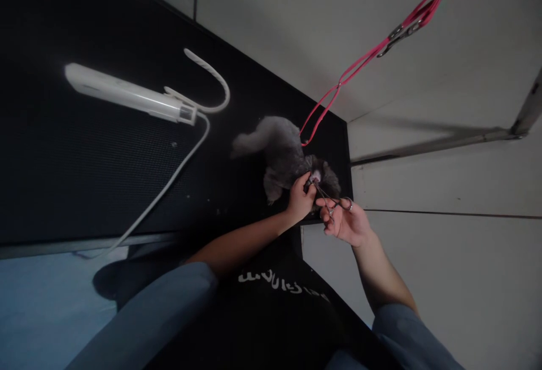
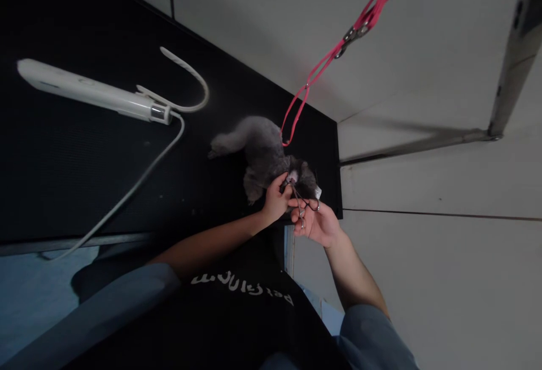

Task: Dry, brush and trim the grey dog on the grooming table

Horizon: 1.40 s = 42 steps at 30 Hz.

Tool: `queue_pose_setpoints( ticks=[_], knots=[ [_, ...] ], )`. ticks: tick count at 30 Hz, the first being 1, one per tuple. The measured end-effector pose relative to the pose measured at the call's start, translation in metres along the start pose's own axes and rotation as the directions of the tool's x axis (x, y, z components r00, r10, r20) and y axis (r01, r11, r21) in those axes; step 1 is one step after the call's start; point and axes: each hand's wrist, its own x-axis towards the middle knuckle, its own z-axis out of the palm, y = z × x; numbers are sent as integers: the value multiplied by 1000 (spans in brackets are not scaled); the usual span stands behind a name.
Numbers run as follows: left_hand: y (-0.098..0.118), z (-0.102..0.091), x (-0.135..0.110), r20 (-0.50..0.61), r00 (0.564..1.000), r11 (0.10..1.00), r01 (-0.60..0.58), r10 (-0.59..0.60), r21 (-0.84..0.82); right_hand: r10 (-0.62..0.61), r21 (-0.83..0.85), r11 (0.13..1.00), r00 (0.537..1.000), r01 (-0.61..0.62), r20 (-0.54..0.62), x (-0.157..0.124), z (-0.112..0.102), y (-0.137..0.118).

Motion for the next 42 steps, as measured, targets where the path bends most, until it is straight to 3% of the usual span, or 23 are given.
queue_pose_setpoints(
  ticks=[8, 17, 23, 27, 30, 33, 36, 38, 39, 40, 41, 42],
  knots=[
    [5, 0, 8, -45, 996, 997, 74, -76, -34, -71, -5, 997, 996, 71, -46, -3, -2, 4],
    [4, -1, 17, -48, 987, 981, 147, -154, -129, -134, 12, 991, 991, 135, -20, -11, 4, -2],
    [2, 2, 17, -39, 982, 973, 176, -184, -152, -14, 24, 1000, 1000, 14, 24, -1, 0, -6],
    [3, 2, 20, -31, 984, 975, 169, -175, -147, -55, 10, 998, 987, 54, 153, 7, -4, -2],
    [8, -11, 33, 44, 985, 979, 171, -167, -108, -148, -22, 987, 953, 160, 263, 2, -6, 14],
    [25, -44, 58, 267, 951, 984, 173, -154, -48, -242, 14, 968, 922, 250, 303, -3, -10, 43],
    [58, -78, 90, 492, 865, 995, 73, -100, 73, -356, 233, 921, 916, 312, 182, 2, -17, 77],
    [86, -82, 107, 399, 917, 967, -102, 1, 232, -386, 410, 852, 920, 327, 69, 11, -22, 98],
    [98, -75, 112, 353, 932, 919, -209, 83, 333, -387, 482, 812, 922, 328, 26, 16, -25, 108],
    [108, -62, 112, 373, 914, 844, -321, 158, 429, -383, 540, 775, 924, 329, -14, 22, -27, 115],
    [114, -44, 109, 452, 870, 745, -433, 198, 507, -374, 578, 745, 926, 331, -48, 29, -28, 122],
    [116, -23, 103, 574, 802, 618, -537, 164, 574, -362, 604, 724, 929, 334, -80, 35, -29, 128]
  ],
)
